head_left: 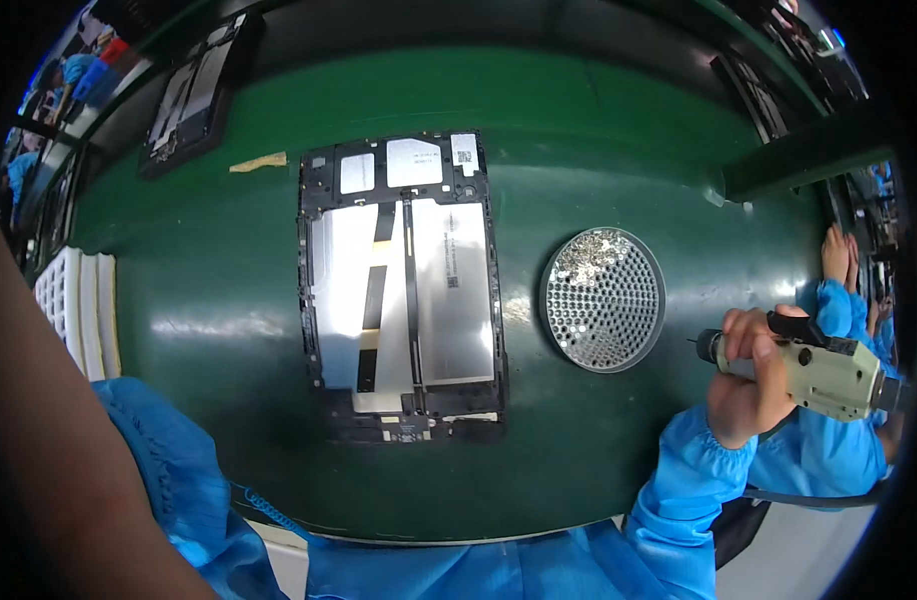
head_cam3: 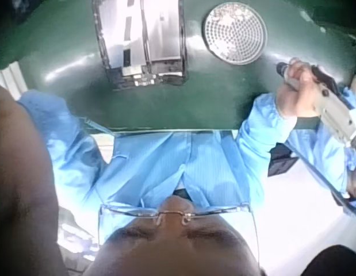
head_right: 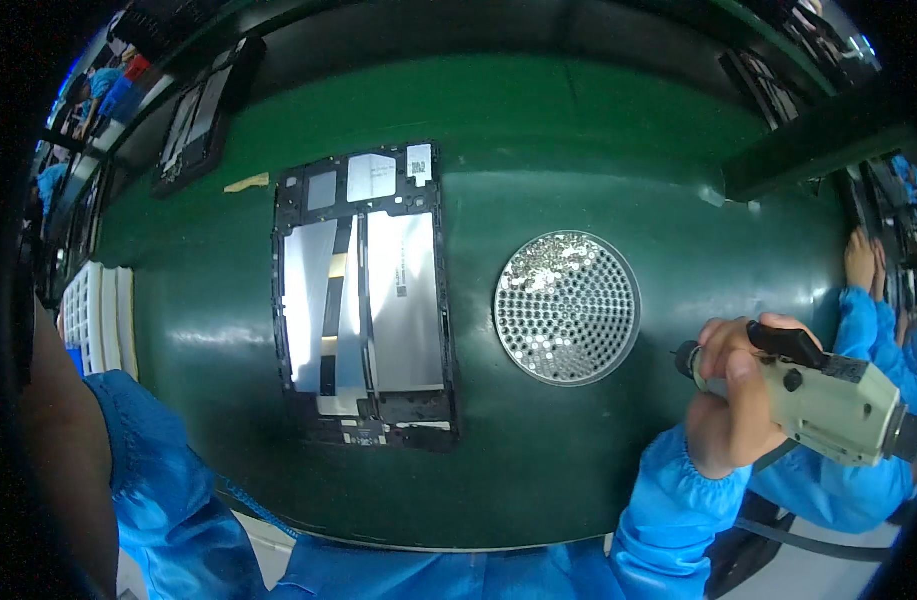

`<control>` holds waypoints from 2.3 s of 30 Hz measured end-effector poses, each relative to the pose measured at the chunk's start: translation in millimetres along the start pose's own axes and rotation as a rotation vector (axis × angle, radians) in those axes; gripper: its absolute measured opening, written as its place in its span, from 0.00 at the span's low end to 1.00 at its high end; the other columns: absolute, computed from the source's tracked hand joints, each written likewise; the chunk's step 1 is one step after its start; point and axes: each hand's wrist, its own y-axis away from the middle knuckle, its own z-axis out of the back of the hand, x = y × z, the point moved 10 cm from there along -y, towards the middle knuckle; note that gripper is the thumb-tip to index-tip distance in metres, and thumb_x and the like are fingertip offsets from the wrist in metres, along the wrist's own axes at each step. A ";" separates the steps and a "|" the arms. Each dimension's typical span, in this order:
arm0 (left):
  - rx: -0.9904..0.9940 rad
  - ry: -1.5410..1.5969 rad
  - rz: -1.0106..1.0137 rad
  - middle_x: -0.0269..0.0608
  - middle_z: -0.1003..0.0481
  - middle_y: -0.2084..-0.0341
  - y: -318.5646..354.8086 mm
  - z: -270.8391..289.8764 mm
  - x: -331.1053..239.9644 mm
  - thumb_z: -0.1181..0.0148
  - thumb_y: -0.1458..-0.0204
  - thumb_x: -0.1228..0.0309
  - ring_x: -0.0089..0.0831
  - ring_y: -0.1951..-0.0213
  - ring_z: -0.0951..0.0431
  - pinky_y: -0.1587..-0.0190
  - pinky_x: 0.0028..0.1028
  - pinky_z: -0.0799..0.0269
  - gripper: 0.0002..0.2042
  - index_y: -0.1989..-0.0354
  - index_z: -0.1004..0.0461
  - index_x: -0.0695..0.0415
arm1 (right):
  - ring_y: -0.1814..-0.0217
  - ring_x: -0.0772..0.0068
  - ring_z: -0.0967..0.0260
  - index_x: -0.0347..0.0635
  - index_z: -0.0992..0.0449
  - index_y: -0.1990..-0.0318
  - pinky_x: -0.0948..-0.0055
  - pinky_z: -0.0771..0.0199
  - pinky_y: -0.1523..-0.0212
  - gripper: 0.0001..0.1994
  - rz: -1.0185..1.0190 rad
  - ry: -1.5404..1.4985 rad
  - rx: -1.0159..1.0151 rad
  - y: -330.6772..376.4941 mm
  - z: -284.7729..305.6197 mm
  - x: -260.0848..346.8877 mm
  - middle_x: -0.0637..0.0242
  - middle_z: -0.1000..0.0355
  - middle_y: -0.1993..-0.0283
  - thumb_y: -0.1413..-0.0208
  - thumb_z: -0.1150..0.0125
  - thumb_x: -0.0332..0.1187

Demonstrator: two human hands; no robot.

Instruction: Using an electric screwdriver to attach components to tablet screens on an assembly line.

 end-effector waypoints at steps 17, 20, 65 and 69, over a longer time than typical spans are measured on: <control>0.450 0.018 0.200 0.44 0.29 0.66 47.9 -115.1 -73.3 0.33 0.64 0.75 0.40 0.62 0.26 0.66 0.35 0.32 0.14 0.66 0.27 0.61 | 0.79 0.72 0.37 0.33 0.33 0.57 0.65 0.31 0.71 0.14 -0.002 -0.025 -0.051 -2.9 18.2 7.7 0.62 0.34 0.74 0.54 0.45 0.19; 0.481 0.003 0.210 0.44 0.28 0.65 54.6 -119.5 -80.4 0.34 0.63 0.75 0.38 0.62 0.26 0.64 0.34 0.31 0.13 0.67 0.26 0.62 | 0.79 0.73 0.37 0.33 0.33 0.57 0.65 0.31 0.70 0.15 0.008 -0.054 -0.016 -3.5 13.4 12.2 0.62 0.34 0.77 0.54 0.44 0.20; 0.631 0.122 0.357 0.47 0.26 0.62 62.7 -137.9 -38.9 0.44 0.58 0.73 0.42 0.50 0.29 0.42 0.49 0.41 0.14 0.60 0.22 0.57 | 0.80 0.71 0.39 0.39 0.37 0.53 0.65 0.35 0.72 0.17 -0.166 -0.104 0.340 20.3 -109.0 17.6 0.66 0.39 0.80 0.51 0.46 0.26; 0.617 0.121 0.343 0.44 0.26 0.63 66.5 -137.1 -38.5 0.44 0.58 0.73 0.39 0.50 0.28 0.42 0.48 0.41 0.14 0.60 0.22 0.55 | 0.80 0.72 0.39 0.39 0.37 0.52 0.66 0.35 0.73 0.17 -0.158 -0.136 0.376 22.0 -113.5 16.0 0.66 0.39 0.80 0.52 0.47 0.27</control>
